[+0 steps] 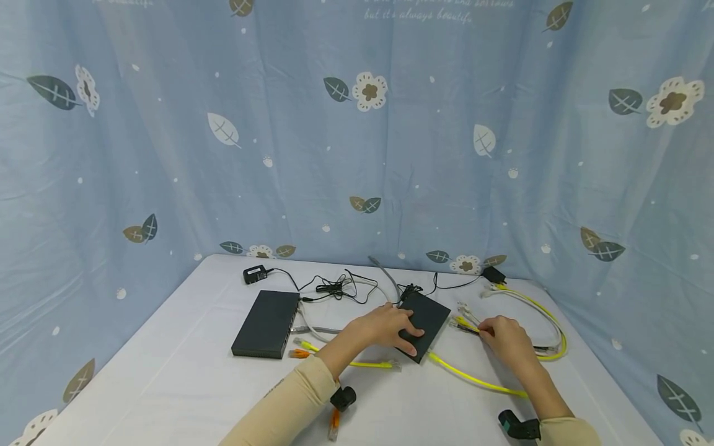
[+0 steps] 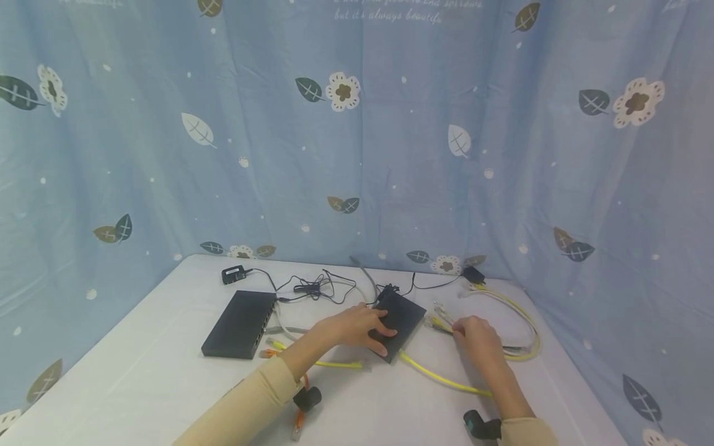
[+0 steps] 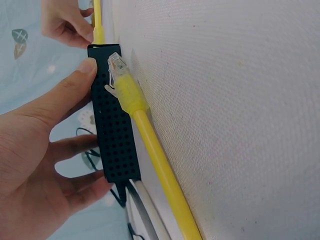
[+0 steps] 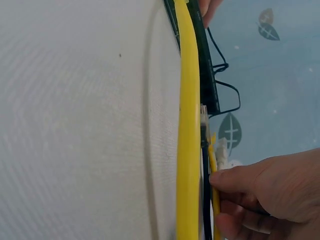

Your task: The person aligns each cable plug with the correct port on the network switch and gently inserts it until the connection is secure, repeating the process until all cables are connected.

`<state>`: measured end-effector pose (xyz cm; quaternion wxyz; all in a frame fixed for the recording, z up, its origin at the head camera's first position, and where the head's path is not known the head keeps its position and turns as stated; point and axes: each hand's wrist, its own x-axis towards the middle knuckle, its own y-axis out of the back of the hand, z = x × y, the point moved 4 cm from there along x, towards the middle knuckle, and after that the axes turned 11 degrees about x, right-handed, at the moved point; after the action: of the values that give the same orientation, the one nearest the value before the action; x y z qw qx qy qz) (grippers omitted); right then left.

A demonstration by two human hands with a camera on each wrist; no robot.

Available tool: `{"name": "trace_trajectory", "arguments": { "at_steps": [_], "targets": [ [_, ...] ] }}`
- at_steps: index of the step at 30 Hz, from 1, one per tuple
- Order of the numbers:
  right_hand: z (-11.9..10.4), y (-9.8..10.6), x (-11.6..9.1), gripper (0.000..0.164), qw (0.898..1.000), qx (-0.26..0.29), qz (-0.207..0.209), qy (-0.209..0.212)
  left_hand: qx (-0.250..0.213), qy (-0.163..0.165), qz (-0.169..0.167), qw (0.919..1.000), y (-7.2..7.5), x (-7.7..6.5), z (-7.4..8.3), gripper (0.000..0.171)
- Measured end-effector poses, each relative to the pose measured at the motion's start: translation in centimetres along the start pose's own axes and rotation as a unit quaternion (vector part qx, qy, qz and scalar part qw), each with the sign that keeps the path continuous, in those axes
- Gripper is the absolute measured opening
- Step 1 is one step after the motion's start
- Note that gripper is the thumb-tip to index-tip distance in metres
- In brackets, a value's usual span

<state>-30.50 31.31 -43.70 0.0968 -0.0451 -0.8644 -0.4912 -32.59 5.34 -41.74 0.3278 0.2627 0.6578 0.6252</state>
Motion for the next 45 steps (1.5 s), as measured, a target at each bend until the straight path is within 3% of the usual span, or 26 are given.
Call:
{"name": "trace_trajectory", "arguments": {
  "at_steps": [14,27,35,45],
  "targets": [
    [-0.5,0.8,-0.3,0.009,1.0,0.012,-0.005,0.024,-0.005,0.001,0.002,1.0,-0.1,-0.1,0.0,0.053],
    [-0.9,1.2,-0.3,0.008,0.999,0.004,-0.038,-0.004,0.009,0.002,0.002,1.0,-0.4,0.1,0.0,0.053],
    [-1.2,1.5,-0.5,0.021,0.999,0.009,-0.052,-0.006,0.007,0.007,0.002,0.9999,-0.5,0.2,-0.1,0.054],
    [-2.0,2.3,-0.7,0.019,0.998,0.005,-0.054,0.01,0.004,0.006,0.002,1.0,-0.2,0.1,-0.1,0.054]
  ]
}}
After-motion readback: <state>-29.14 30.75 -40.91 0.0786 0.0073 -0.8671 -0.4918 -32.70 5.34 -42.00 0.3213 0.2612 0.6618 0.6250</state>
